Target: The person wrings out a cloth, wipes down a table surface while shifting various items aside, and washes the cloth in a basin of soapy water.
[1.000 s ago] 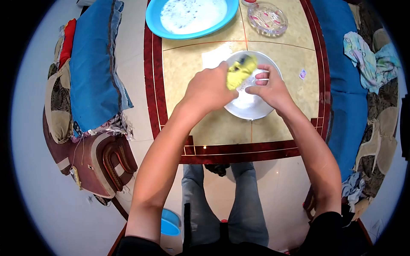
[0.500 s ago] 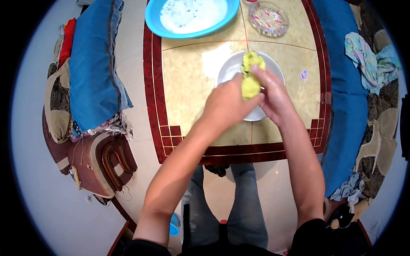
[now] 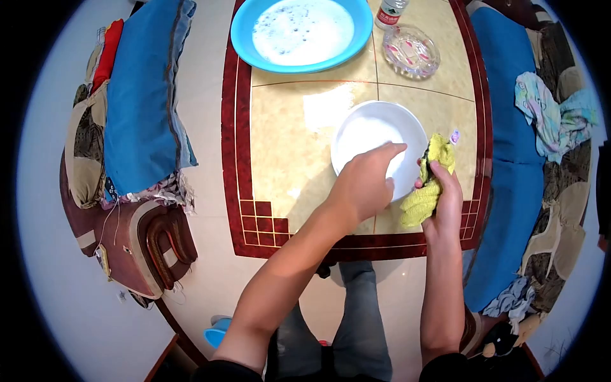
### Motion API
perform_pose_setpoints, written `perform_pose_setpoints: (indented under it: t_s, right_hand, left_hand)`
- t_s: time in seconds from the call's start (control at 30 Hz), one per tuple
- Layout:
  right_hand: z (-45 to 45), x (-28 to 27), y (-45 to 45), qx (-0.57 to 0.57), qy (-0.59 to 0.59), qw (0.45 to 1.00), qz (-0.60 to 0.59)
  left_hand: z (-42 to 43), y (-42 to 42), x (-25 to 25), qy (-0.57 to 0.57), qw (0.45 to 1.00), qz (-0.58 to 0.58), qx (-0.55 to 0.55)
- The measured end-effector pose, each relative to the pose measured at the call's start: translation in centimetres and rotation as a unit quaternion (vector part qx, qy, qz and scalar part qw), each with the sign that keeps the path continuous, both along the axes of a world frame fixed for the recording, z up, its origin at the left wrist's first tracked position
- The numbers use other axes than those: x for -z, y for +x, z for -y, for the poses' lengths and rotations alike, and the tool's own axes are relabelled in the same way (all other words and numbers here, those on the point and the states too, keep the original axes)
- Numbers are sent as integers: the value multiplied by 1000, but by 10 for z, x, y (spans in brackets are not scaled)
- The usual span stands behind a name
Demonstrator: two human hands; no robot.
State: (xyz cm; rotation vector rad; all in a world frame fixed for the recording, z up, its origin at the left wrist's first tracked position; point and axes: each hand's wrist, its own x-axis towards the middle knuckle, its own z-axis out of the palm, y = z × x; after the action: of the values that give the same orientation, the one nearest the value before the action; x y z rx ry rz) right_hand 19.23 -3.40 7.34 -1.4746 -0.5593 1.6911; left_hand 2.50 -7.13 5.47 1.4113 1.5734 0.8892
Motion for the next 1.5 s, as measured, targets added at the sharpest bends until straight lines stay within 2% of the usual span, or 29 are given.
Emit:
perform_pose_setpoints:
  t_s: [0.1,0.17,0.2,0.27,0.3,0.37,0.43,0.53,0.57,0.67,0.77,0.8,0.9,0.93,1.13,1.23,1.5]
  right_hand:
    - [-7,-10,-12,19,12,994,-110]
    - [-23,-6,-6,-30,74,984,-158]
    - [-33,-17,-16,-20,107,989,-97]
    - [-62,-40,-38,-28,175,984,23]
    - [-75,-45,-48,-44,206,974,81]
    - [-109,-37,-60,-151,247,935,205]
    - [-145,-17,-78,-250,251,863,361]
    - [-201,56,-92,-368,199,803,424]
    - [-214,77,-98,-397,181,776,456]
    - [-227,108,-120,-399,137,757,499]
    - [-232,129,-132,-337,165,832,408]
    - [-240,138,-133,-333,170,834,406]
    - [-254,147,-139,-428,176,736,494]
    - [-253,146,-141,-462,228,666,540]
    - [-247,163,-156,-489,224,536,651]
    - [-240,173,-165,-500,214,498,675]
    - [-213,174,-172,-496,211,519,663]
  left_hand:
    - [13,-19,-18,-34,994,95,-49]
    - [29,-36,-4,17,990,98,-100]
    - [39,-45,6,39,986,101,-125]
    - [57,-68,28,15,984,27,-174]
    - [69,-79,39,-15,981,-63,-182]
    - [92,-98,66,-76,956,-217,-180]
    - [113,-113,88,-144,913,-347,-158]
    - [125,-121,95,-285,845,-427,-148]
    - [126,-124,103,-315,847,-405,-141]
    - [133,-130,128,-382,843,-359,-121]
    - [138,-128,140,-372,832,-393,-121]
    - [146,-123,161,-333,821,-444,-135]
    - [142,-126,149,-322,839,-415,-142]
    - [147,-126,154,-307,824,-455,-141]
    - [148,-129,152,-297,846,-420,-140]
    - [147,-133,142,-291,860,-393,-147]
    - [151,-136,146,-252,881,-368,-159]
